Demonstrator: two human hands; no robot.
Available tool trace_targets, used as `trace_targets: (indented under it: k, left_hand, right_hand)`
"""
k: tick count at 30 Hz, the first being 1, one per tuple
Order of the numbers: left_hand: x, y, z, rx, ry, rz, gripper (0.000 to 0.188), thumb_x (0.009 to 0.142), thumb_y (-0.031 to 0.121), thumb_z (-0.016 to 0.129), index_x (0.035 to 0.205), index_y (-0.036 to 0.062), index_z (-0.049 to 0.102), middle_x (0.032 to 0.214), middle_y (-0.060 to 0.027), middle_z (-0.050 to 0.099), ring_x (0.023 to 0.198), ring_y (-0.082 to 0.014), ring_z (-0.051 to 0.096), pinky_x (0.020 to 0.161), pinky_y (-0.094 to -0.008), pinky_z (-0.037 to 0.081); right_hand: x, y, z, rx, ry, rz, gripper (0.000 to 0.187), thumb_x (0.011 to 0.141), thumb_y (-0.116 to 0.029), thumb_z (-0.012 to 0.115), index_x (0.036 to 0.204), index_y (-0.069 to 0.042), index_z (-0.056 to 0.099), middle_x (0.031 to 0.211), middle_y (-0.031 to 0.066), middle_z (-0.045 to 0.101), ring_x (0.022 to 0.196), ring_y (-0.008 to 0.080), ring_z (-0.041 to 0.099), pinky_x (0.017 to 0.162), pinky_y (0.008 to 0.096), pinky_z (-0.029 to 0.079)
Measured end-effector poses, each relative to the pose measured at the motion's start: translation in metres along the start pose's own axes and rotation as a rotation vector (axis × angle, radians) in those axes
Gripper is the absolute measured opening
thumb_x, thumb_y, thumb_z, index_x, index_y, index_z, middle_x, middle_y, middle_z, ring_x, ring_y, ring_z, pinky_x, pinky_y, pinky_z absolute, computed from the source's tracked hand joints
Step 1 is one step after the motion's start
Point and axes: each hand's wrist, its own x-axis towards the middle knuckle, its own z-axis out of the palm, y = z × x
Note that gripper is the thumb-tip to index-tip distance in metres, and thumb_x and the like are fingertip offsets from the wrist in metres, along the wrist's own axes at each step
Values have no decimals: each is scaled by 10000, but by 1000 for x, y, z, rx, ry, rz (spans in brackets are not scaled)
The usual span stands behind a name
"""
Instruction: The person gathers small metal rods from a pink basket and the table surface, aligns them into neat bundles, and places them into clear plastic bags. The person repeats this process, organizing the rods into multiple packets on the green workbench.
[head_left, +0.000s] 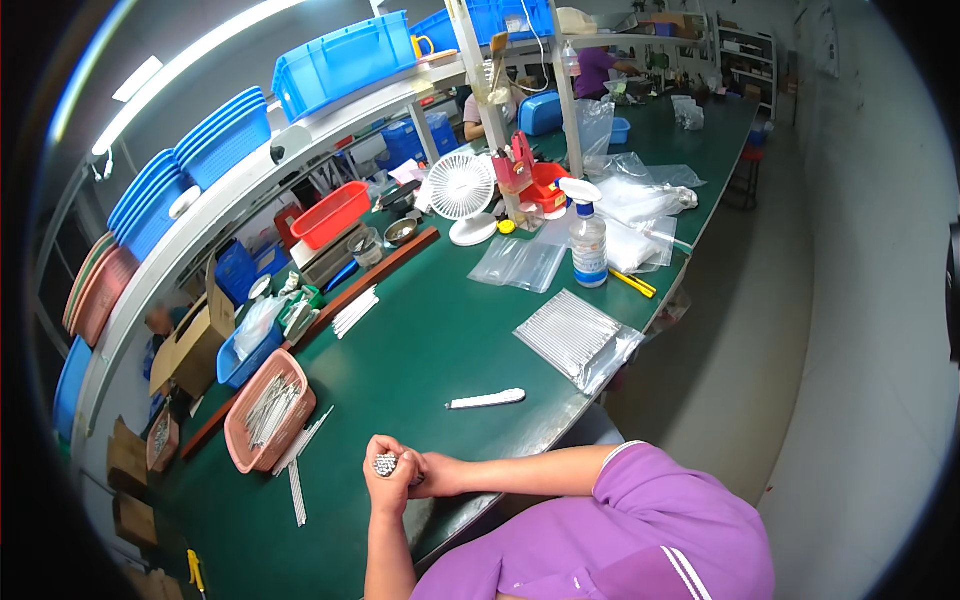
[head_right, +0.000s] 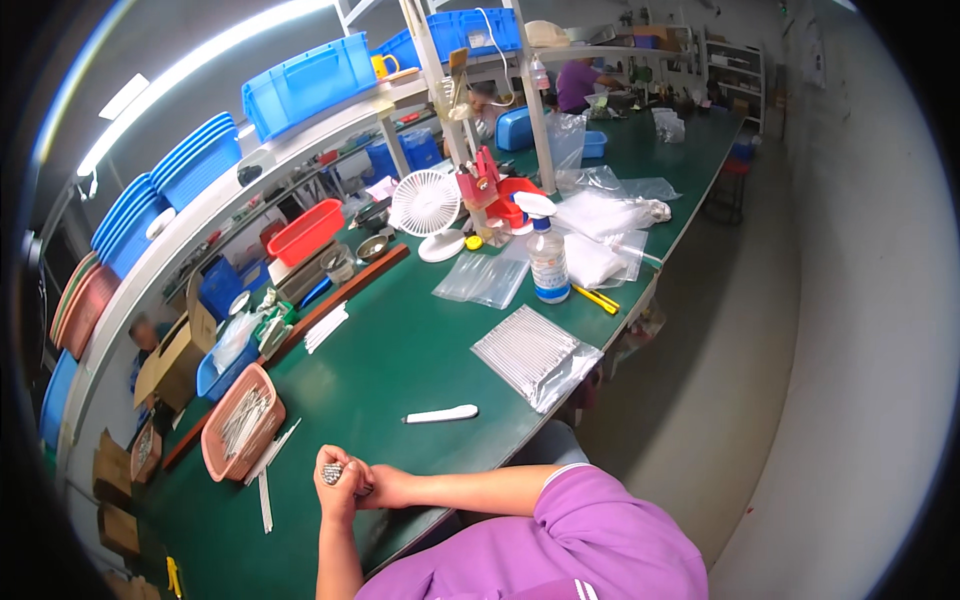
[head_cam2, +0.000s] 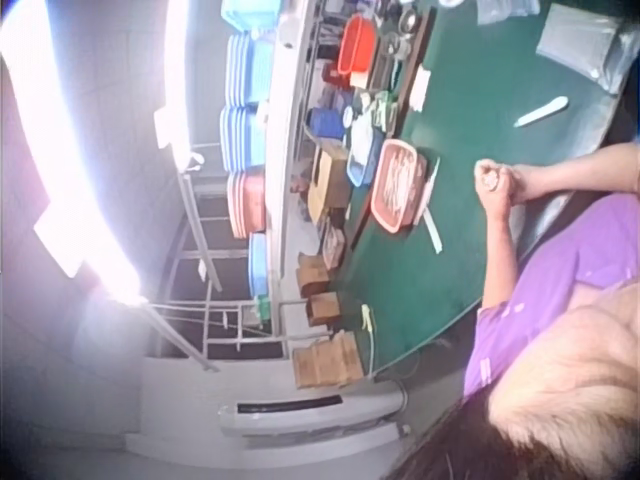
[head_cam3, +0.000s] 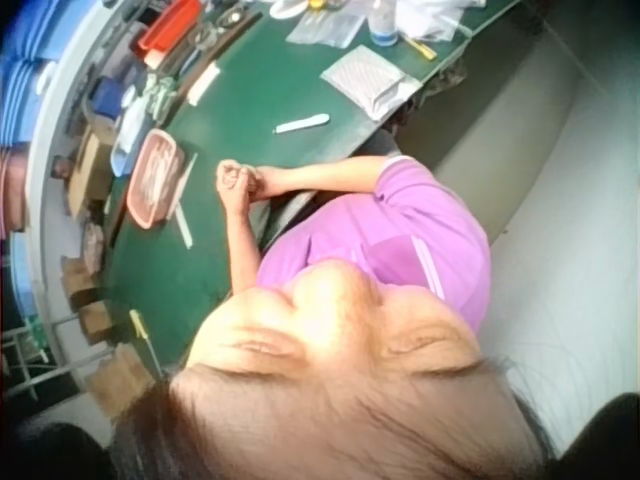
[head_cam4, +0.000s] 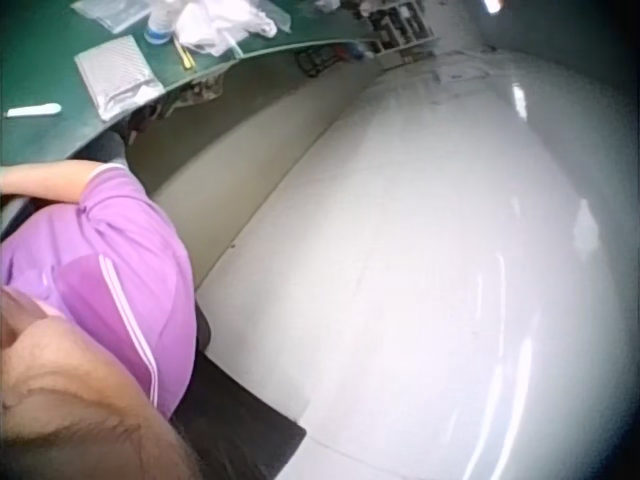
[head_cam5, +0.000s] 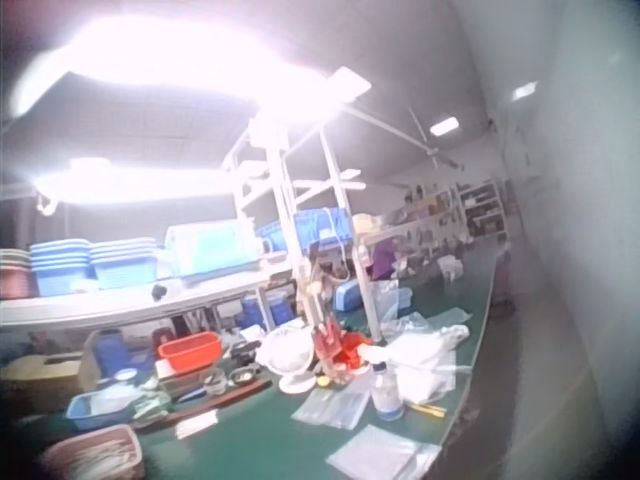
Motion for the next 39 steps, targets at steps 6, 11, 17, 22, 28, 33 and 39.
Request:
trace_targets:
  k: [6,11,17,22,28,33,39]
  left_hand:
    - [1,17,9,31,-96,168,240,863,19,634,829,61,400,577,-51,470,461,-145,467,465,-296,450]
    - [10,-20,-10,121,-17,58,231,860,2,634,856,69,414,627,-60,515,511,-173,542,494,-290,459]
    - [16,-14,1,-39,-12,-18,236,836,-75,638,867,60,447,684,-46,554,556,-138,588,523,-276,495]
    - [34,-12,-3,-49,99,-82,228,849,-43,654,902,65,460,679,-37,542,581,-149,616,530,-267,491]
    - [38,-13,-6,11,142,-107,215,847,3,686,868,60,479,710,-49,602,614,-131,623,583,-260,510]
    - [25,3,11,108,146,-52,218,841,-24,659,810,73,466,709,-36,558,621,-128,604,570,-263,498]
    - [16,-14,1,153,173,30,226,834,17,700,830,70,480,706,-13,579,630,-112,628,585,-264,517]
  right_hand:
    - [-3,-27,-7,-79,19,-133,298,796,-208,734,1022,-46,628,958,147,692,942,276,665,835,372,511]
    - [9,16,-7,53,-52,-71,279,809,-102,721,1055,-34,608,958,85,682,946,173,641,827,329,517]
    - [5,13,-12,-39,37,68,373,779,-279,773,1031,-49,623,987,103,686,958,205,645,866,355,501]
    - [16,13,-10,-18,108,152,429,749,-285,785,1062,-41,621,1014,116,685,988,214,648,868,353,505]
    - [21,5,-12,-370,114,202,548,732,-332,779,1164,-43,604,1095,162,682,1051,312,656,916,401,509]
    - [5,7,-5,-83,236,125,534,760,-218,769,1208,-24,552,1117,150,673,1058,267,653,891,378,516]
    - [10,-1,-7,-81,140,86,531,771,-144,761,1237,-47,522,1157,90,637,1070,207,622,927,362,499]
